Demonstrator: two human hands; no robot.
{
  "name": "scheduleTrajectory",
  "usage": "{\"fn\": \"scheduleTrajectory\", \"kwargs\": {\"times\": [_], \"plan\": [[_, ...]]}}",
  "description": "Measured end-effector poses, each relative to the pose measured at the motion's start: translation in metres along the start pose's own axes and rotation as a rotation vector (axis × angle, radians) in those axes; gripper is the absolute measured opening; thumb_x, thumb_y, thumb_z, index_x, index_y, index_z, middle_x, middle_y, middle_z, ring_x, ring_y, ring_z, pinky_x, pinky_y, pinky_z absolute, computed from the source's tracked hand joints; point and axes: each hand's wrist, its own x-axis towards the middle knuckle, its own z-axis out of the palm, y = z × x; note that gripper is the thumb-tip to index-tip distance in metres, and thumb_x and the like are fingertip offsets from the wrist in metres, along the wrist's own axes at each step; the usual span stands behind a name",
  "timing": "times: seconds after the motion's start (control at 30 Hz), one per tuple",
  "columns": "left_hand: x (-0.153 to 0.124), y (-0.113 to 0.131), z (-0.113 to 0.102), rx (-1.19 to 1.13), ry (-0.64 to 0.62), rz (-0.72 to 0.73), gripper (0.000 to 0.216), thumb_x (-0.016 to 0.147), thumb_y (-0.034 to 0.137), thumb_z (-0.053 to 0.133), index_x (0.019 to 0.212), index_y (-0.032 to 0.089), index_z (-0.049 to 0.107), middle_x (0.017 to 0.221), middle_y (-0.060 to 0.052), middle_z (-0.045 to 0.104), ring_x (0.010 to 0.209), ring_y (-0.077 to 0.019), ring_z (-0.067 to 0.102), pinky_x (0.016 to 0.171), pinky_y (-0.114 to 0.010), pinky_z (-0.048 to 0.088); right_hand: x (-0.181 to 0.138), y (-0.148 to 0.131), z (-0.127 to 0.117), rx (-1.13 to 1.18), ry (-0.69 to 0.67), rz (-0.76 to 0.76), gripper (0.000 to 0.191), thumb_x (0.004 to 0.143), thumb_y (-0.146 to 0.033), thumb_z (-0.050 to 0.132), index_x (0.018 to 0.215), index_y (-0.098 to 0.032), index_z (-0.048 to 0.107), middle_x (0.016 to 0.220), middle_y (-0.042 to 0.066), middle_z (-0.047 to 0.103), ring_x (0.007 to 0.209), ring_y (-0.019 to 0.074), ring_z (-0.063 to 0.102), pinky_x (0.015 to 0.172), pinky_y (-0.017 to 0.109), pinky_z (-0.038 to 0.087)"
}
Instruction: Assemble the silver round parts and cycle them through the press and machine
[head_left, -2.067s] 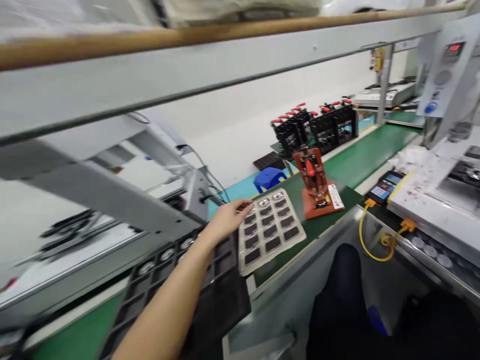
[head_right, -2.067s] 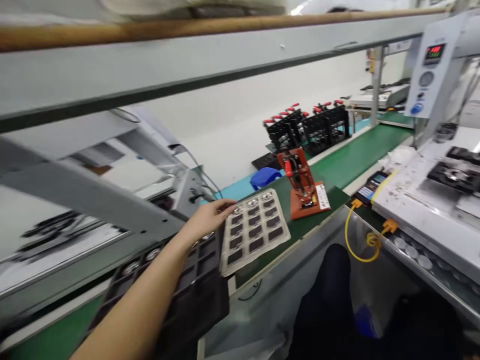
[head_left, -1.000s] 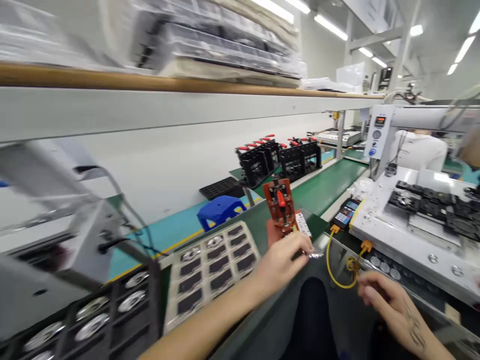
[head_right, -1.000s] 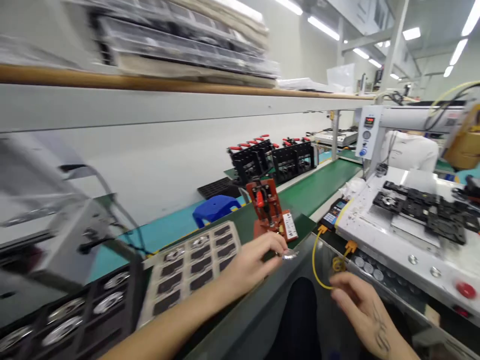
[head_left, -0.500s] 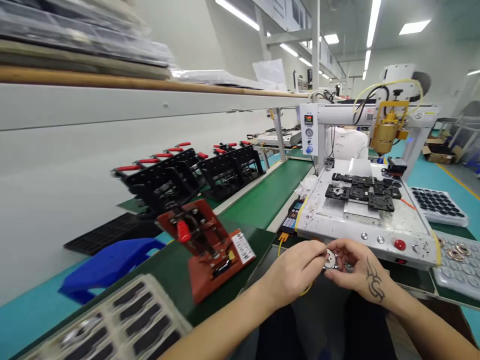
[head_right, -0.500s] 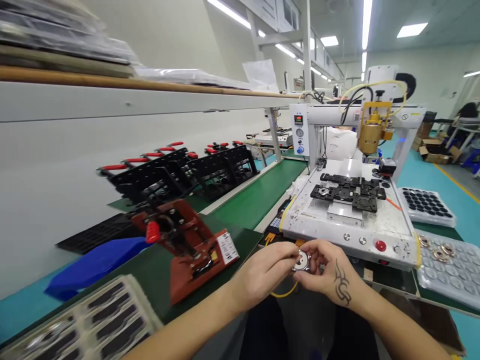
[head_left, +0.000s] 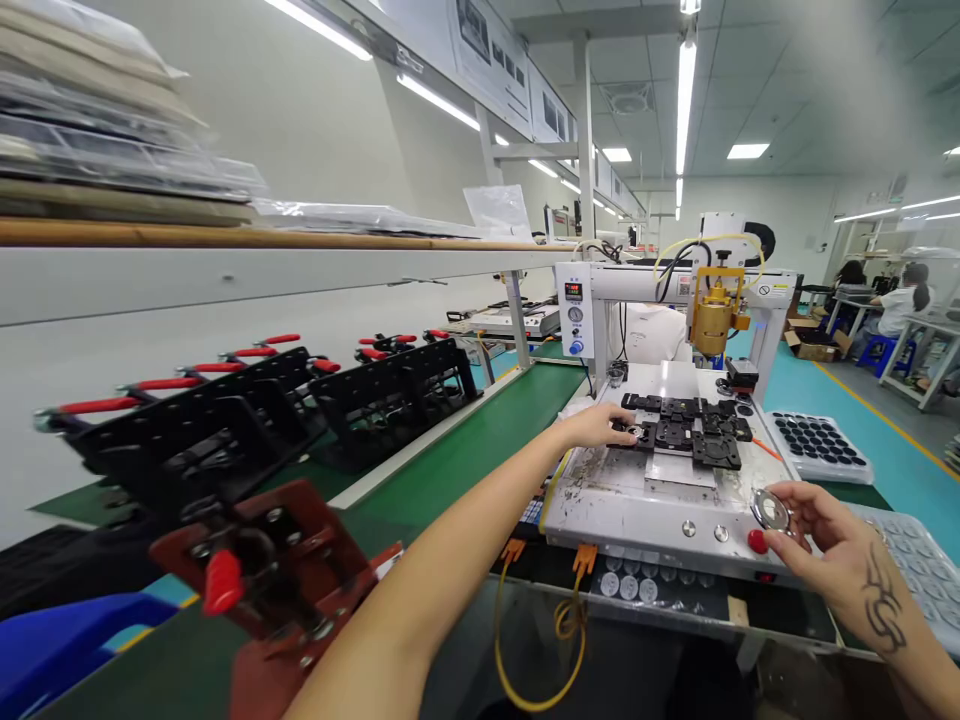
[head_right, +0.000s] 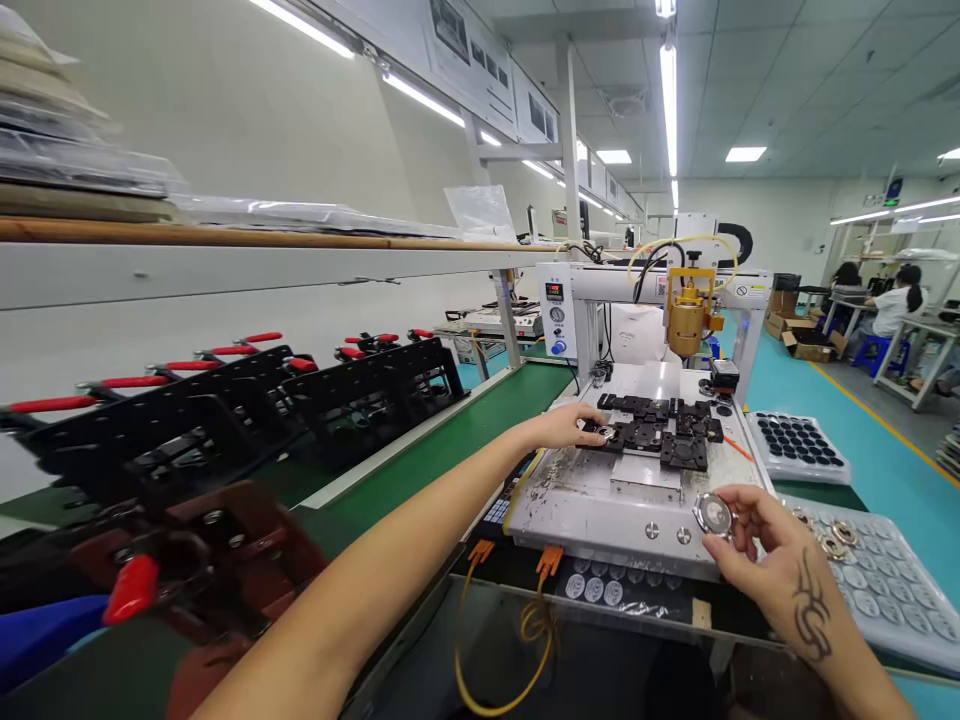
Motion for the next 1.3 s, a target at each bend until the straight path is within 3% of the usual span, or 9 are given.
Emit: {"fn": "scheduleTrajectory", "kwargs": {"times": [0.13,0.23,0.33,0.47,0.6,0.7,0.8,0.97,1.3], "plan": [[0.016,-0.001,0.000,-0.001,-0.052,-0.049,0.037,0.067,0.043,0.087,0.095,0.019,0.080,0.096,-0.006,0.080,0.092,-0.0284,0.073,0.081,-0.032,0.055,0.010,0.009,-0.007,-0.043,-0.039,-0.001,0.049,0.083,-0.052,0.085,0.121,-0.024,0.072,0.080,0.000,0.066,0.066,0.0191,0.058,0.062,0.033,0.053],[0.024,0.004,-0.001,-0.006,-0.045,-0.079,0.029,0.055,0.031,0.088,0.080,0.018,0.077,0.074,-0.003,0.073,0.078,-0.0280,0.071,0.072,-0.033,0.053,0.040,0.011,0.006,-0.080,-0.148,-0.059,0.047,0.085,-0.051,0.082,0.119,-0.021,0.070,0.076,-0.001,0.063,0.066,0.0193,0.060,0.064,0.033,0.053],[0.019,0.010,-0.010,-0.054,0.066,-0.057,0.029,0.057,0.028,0.084,0.083,0.018,0.075,0.089,-0.005,0.076,0.090,-0.0293,0.071,0.080,-0.035,0.055,0.077,0.010,0.037,-0.164,-0.171,-0.155,0.043,0.088,-0.050,0.075,0.116,-0.018,0.070,0.073,-0.001,0.059,0.064,0.0188,0.056,0.062,0.032,0.049],[-0.008,0.019,-0.026,-0.180,0.273,0.000,0.037,0.077,0.036,0.075,0.109,0.018,0.069,0.119,-0.010,0.075,0.110,-0.0265,0.070,0.095,-0.036,0.056,0.133,0.006,0.093,-0.324,-0.270,-0.250,0.034,0.086,-0.040,0.076,0.111,-0.018,0.071,0.088,0.003,0.065,0.078,0.0203,0.060,0.072,0.032,0.050],[-0.046,0.033,-0.033,-0.280,0.365,0.041,0.036,0.083,0.037,0.070,0.113,0.020,0.063,0.114,-0.008,0.074,0.102,-0.0210,0.070,0.090,-0.033,0.058,0.185,0.006,0.142,-0.423,-0.434,-0.246,0.028,0.077,-0.030,0.088,0.098,-0.017,0.074,0.099,0.005,0.070,0.094,0.0235,0.065,0.086,0.034,0.053],[-0.078,0.043,-0.035,-0.359,0.409,0.065,0.033,0.083,0.036,0.073,0.111,0.021,0.063,0.106,-0.005,0.073,0.089,-0.0186,0.067,0.083,-0.033,0.057,0.207,0.011,0.161,-0.513,-0.580,-0.196,0.026,0.088,-0.036,0.086,0.097,-0.015,0.073,0.099,0.003,0.071,0.091,0.0218,0.068,0.084,0.037,0.057],[-0.111,0.049,-0.036,-0.387,0.439,0.051,0.033,0.083,0.035,0.075,0.111,0.023,0.063,0.104,-0.004,0.071,0.086,-0.0180,0.064,0.083,-0.035,0.057,0.214,0.014,0.167,-0.574,-0.688,-0.165,0.028,0.100,-0.043,0.076,0.106,-0.015,0.072,0.106,0.004,0.073,0.092,0.0209,0.070,0.084,0.039,0.060],[-0.154,0.052,-0.033,-0.358,0.446,0.009,0.034,0.084,0.032,0.074,0.115,0.024,0.063,0.105,-0.003,0.070,0.087,-0.0182,0.063,0.085,-0.037,0.056,0.213,0.012,0.163,-0.623,-0.733,-0.168,0.035,0.093,-0.046,0.083,0.111,-0.017,0.076,0.108,0.006,0.075,0.095,0.0226,0.070,0.088,0.040,0.057],[-0.193,0.071,-0.019,-0.384,0.530,0.000,0.036,0.083,0.031,0.073,0.117,0.024,0.064,0.104,-0.003,0.072,0.093,-0.0201,0.067,0.090,-0.038,0.058,0.201,0.010,0.172,-0.691,-0.553,-0.287,0.023,0.092,-0.047,0.081,0.095,-0.025,0.086,0.095,0.009,0.074,0.095,0.0284,0.068,0.087,0.035,0.050]]}}
